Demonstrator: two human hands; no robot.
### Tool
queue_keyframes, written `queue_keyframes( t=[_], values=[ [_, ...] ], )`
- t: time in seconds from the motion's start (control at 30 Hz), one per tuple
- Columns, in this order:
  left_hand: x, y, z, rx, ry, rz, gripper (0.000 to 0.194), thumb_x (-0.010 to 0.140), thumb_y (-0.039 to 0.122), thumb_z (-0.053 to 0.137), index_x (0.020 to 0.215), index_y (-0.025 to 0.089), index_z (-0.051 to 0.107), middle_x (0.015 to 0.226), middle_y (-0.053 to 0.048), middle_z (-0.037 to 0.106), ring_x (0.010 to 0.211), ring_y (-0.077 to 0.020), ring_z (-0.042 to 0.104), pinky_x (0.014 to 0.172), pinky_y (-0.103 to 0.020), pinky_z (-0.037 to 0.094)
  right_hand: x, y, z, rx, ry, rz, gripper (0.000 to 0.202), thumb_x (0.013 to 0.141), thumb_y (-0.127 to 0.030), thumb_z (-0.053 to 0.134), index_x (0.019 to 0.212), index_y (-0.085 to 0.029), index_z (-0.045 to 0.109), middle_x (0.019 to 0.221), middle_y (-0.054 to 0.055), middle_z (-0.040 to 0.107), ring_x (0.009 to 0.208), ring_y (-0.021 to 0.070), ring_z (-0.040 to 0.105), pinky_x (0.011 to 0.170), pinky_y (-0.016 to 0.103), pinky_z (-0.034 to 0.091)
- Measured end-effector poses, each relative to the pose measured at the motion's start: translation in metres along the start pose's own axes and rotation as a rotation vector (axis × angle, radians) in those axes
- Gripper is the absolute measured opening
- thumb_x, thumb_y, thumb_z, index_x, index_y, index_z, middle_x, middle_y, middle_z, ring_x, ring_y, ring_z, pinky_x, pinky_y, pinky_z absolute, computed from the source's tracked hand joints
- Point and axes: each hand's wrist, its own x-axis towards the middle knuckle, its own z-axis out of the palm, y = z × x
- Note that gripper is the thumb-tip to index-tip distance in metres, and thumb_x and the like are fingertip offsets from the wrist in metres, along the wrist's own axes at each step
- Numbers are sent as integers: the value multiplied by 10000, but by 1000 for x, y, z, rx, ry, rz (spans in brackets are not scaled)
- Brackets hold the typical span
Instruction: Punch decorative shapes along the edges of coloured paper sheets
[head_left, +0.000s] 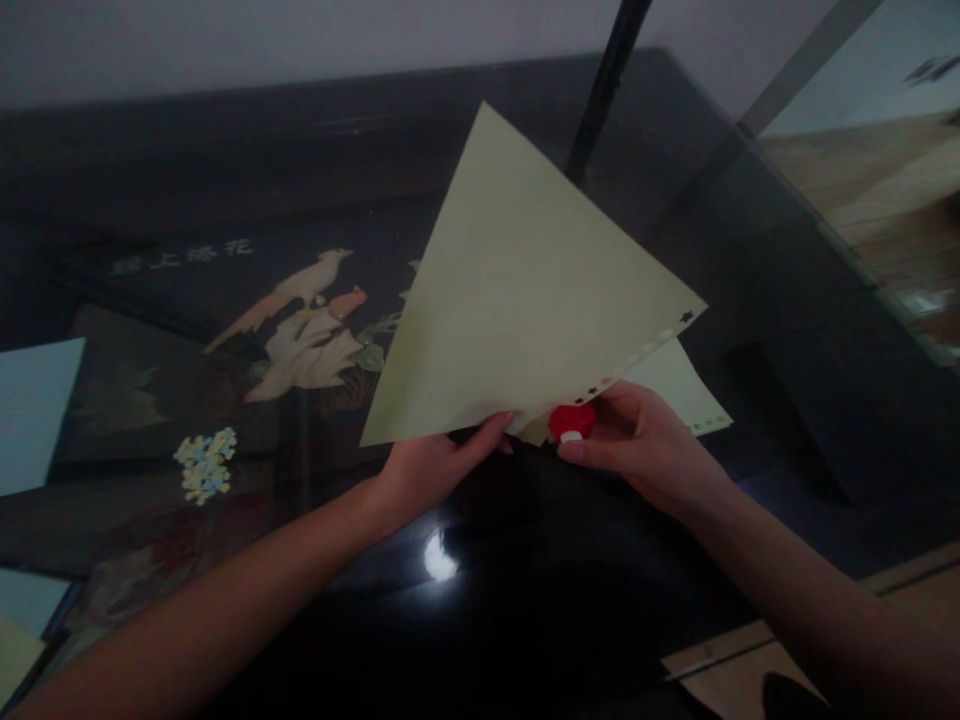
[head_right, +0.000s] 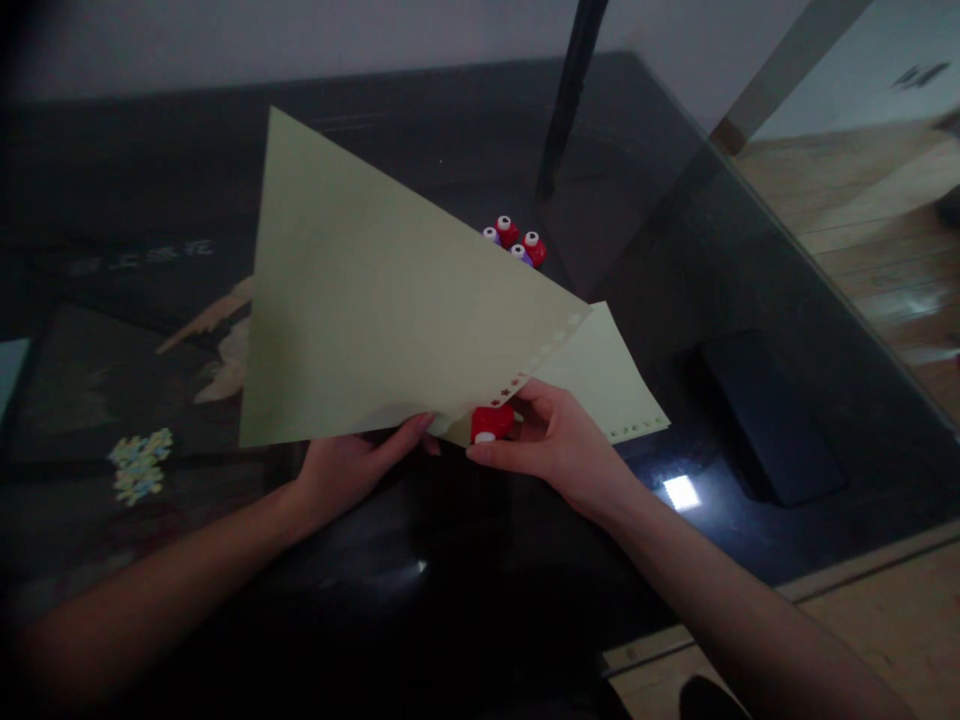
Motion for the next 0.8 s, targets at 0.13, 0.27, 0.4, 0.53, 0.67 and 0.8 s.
queue_keyframes(
  t=[0.13,0.27,0.4,0.53,0.67,0.8],
  values=[
    [0,2,-1,-57,7,-8,324,841,325,522,555,280,667,659,13,723,720,-178,668,896,-333,469,0,-2,0,2,2,-54,346,610,-185,805,920,-200,652,830,-2,663,763,130,620,783,302,505],
    [1,3,-1,-72,39,-26,315,833,309,532,546,270,656,675,7,727,729,-179,665,901,-336,468,1,-3,-1,8,-18,-81,317,650,-188,782,933,-211,640,935,10,667,861,142,622,842,310,489],
    [2,3,-1,-102,44,-40,308,835,295,533,554,258,653,671,4,724,716,-177,662,903,-341,468,2,-1,-3,-6,4,-90,299,664,-192,772,917,-219,614,902,-3,654,852,143,617,826,314,494],
    [3,4,-1,-143,67,-39,307,835,268,542,547,241,645,657,3,719,707,-165,663,886,-330,478,2,-1,-4,-27,45,-106,298,679,-198,762,921,-225,591,887,-9,643,867,148,609,807,312,498],
    [5,8,-3,-220,78,-119,305,830,267,546,537,224,621,610,-4,709,667,-166,666,833,-325,514,2,-3,-5,-65,92,-133,270,717,-250,739,953,-214,614,960,16,639,897,157,602,801,313,507],
    [8,11,-5,-301,72,-198,284,819,250,546,545,208,607,566,-16,693,601,-161,661,718,-299,542,2,-3,-7,-79,122,-149,245,773,-300,696,998,-222,635,977,32,648,906,166,608,769,315,529]
  ],
)
